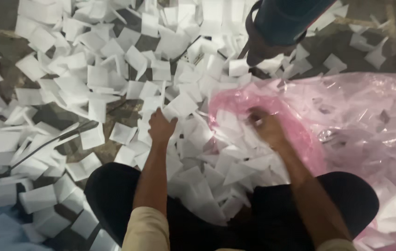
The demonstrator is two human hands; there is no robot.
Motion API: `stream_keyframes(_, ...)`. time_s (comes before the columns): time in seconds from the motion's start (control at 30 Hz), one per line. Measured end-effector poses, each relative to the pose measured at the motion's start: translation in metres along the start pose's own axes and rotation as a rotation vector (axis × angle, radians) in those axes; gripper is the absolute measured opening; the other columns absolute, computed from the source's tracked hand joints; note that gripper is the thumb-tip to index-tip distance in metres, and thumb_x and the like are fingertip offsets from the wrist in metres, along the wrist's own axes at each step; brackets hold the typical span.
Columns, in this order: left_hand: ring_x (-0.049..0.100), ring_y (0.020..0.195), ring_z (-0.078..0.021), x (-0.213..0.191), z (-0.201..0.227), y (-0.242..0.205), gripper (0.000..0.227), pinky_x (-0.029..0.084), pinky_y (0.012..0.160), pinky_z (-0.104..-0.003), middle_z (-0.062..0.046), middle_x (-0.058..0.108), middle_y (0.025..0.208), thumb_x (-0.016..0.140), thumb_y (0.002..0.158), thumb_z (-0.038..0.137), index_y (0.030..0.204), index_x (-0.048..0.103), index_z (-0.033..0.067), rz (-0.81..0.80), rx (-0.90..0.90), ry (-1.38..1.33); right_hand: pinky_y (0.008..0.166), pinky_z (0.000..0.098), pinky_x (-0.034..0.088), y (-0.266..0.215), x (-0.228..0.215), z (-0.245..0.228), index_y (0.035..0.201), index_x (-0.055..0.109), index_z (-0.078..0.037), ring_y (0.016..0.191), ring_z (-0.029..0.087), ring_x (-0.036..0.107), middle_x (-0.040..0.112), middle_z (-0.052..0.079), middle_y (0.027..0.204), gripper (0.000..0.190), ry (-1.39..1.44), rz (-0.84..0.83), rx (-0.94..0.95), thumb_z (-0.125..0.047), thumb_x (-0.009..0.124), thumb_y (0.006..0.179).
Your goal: The person picks up small white foam pieces from the floor and places them into a pink plastic bag. The person repeats this action continuously throughout the clip.
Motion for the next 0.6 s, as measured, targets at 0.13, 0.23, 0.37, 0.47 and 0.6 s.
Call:
stream_keyframes(0.13, 0.048, 0.132, -0.0437, 0.024, -0.011, -0.006, 0.081, 0.046, 0.102, -0.055, -0.020, 0.057, 0.139, 0.067, 0.086, 0.061, 0.144, 0.052, 0.0062, -0.216, -0.083, 0.110, 0.095, 0.0438, 0.052, 0.003, 0.068, -0.008, 0.128, 0.066, -0.012, 0.112, 0.032, 0.065, 0.068, 0.013, 0.125, 0.040, -0.298, -0.115, -0.055, -0.028, 0.070, 0.091)
stream_keyframes(0.23, 0.058, 0.124, -0.0420, 0.051, -0.002, -0.015, 0.076, 0.048, 0.100, -0.052, -0.020, 0.066, 0.129, 0.055, 0.091, 0.067, 0.133, 0.064, 0.0046, -0.269, -0.037, 0.097, 0.097, 0.0473, 0.049, 0.011, 0.090, 0.007, 0.134, 0.061, -0.016, 0.116, 0.033, 0.063, 0.064, 0.013, 0.132, 0.046, -0.365, -0.175, 0.040, -0.028, 0.069, 0.090)
stream_keyframes(0.37, 0.068, 0.108, -0.0392, 0.080, 0.026, -0.031, 0.077, 0.052, 0.096, -0.048, -0.022, 0.073, 0.113, 0.046, 0.097, 0.070, 0.109, 0.077, 0.0007, -0.356, 0.124, 0.122, 0.091, 0.0501, 0.048, 0.029, 0.108, 0.012, 0.133, 0.061, -0.015, 0.115, 0.037, 0.061, 0.064, 0.015, 0.129, 0.049, -0.278, -0.174, -0.027, -0.023, 0.072, 0.086)
stream_keyframes(0.47, 0.071, 0.099, -0.0351, 0.078, 0.044, -0.041, 0.079, 0.053, 0.092, -0.044, -0.021, 0.077, 0.101, 0.045, 0.097, 0.070, 0.100, 0.079, -0.0007, -0.486, 0.103, -0.032, 0.094, 0.0426, 0.055, 0.038, 0.100, 0.020, 0.118, 0.070, -0.017, 0.106, 0.032, 0.071, 0.074, 0.009, 0.117, 0.030, -0.143, -0.113, 0.015, -0.017, 0.067, 0.089)
stream_keyframes(0.6, 0.077, 0.084, -0.0250, 0.041, 0.090, -0.056, 0.053, 0.056, 0.084, -0.036, -0.014, 0.080, 0.089, 0.051, 0.099, 0.047, 0.106, 0.075, -0.0002, -0.541, 0.165, -0.402, 0.088, 0.0437, 0.055, 0.036, 0.082, 0.019, 0.112, 0.065, -0.011, 0.100, 0.033, 0.071, 0.074, 0.013, 0.105, 0.024, -0.211, -0.230, 0.059, -0.012, 0.064, 0.088)
Point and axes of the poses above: each hand's wrist, its own y-axis towards the middle knuckle, its own x-axis out of the palm, z = x × y, the point moved 9 cm from there along y, towards the middle knuckle
